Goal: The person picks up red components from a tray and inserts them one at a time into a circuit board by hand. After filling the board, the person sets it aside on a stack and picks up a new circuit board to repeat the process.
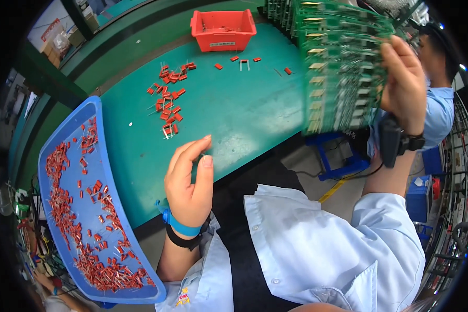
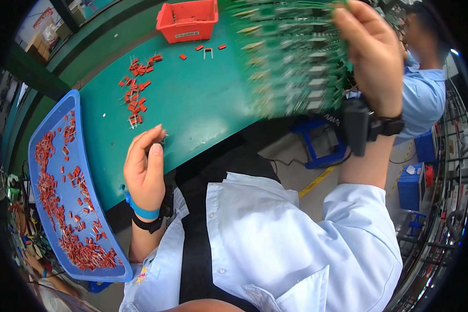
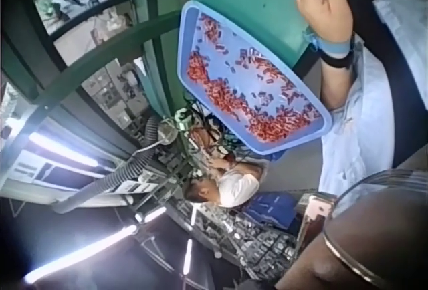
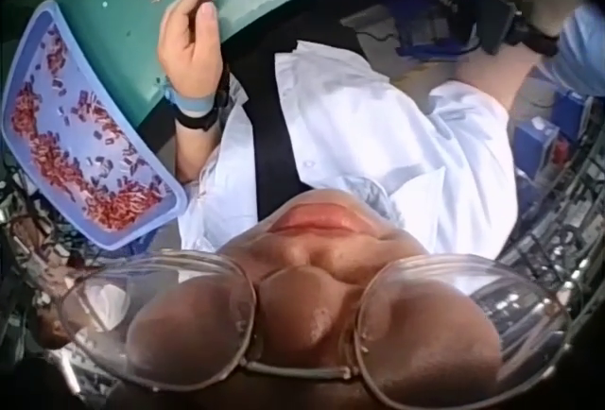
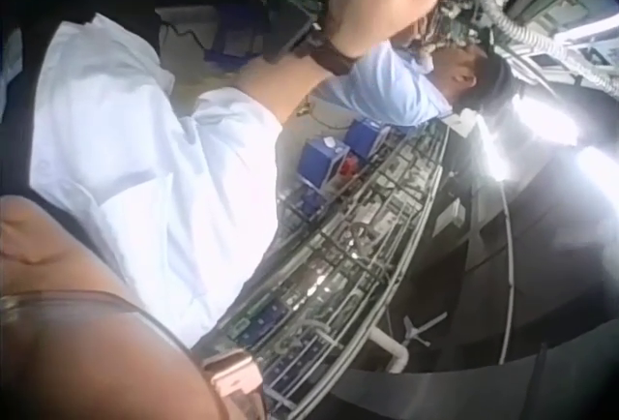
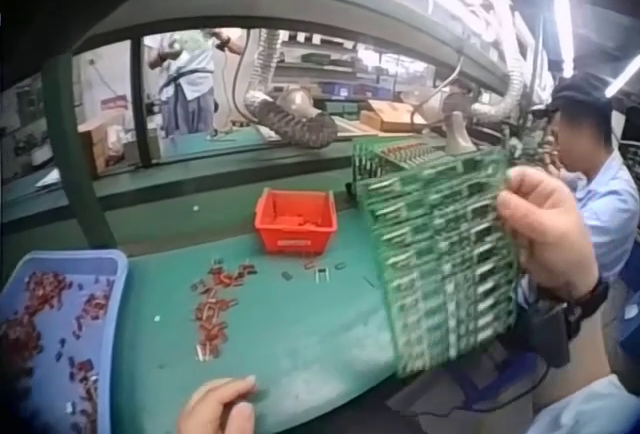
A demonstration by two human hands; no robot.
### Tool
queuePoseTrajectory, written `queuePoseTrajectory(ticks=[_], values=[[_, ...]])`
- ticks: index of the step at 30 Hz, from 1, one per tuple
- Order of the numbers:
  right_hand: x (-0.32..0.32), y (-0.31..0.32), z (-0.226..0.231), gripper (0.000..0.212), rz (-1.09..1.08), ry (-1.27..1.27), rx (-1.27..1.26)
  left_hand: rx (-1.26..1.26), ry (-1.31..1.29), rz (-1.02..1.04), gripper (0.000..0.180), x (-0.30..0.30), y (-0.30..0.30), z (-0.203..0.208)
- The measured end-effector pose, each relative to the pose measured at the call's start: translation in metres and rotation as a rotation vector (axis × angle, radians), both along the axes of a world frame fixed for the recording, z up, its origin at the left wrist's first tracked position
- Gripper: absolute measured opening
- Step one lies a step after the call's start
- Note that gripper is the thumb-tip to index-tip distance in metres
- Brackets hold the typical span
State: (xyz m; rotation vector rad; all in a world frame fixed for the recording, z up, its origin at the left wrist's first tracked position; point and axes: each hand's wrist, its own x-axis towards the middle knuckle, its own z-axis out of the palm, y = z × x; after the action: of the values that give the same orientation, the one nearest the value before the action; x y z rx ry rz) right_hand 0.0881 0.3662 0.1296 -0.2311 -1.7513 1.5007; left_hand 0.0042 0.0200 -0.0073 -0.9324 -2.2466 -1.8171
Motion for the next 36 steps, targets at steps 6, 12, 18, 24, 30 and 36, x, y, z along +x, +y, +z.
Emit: queuePoseTrajectory(ticks=[6,12,18,24,30,36], values=[[-0.071,-0.086,-0.052,0.021,0.658,-0.448,-0.216,0.541,-0.564,-0.296,0.035,-0.012,-0.011,0.004],[-0.101,-0.128,-0.077,0.022,0.74,-0.575,-0.129,0.675,-0.617,-0.253,0.035,-0.018,-0.014,0.013],[-0.11,-0.136,-0.076,0.032,0.726,-0.56,0.069,0.668,-0.564,-0.163,0.03,-0.018,-0.013,0.005],[-0.126,-0.12,-0.079,0.032,0.618,-0.407,0.23,0.654,-0.582,-0.185,0.03,-0.012,-0.014,0.01],[-0.179,-0.112,-0.081,0.025,0.664,-0.399,0.995,0.625,-0.608,-0.182,0.03,-0.011,-0.013,0.01],[-0.219,-0.13,-0.103,0.03,0.637,-0.243,1.148,0.557,-0.614,-0.126,0.03,-0.012,-0.01,0.013]])
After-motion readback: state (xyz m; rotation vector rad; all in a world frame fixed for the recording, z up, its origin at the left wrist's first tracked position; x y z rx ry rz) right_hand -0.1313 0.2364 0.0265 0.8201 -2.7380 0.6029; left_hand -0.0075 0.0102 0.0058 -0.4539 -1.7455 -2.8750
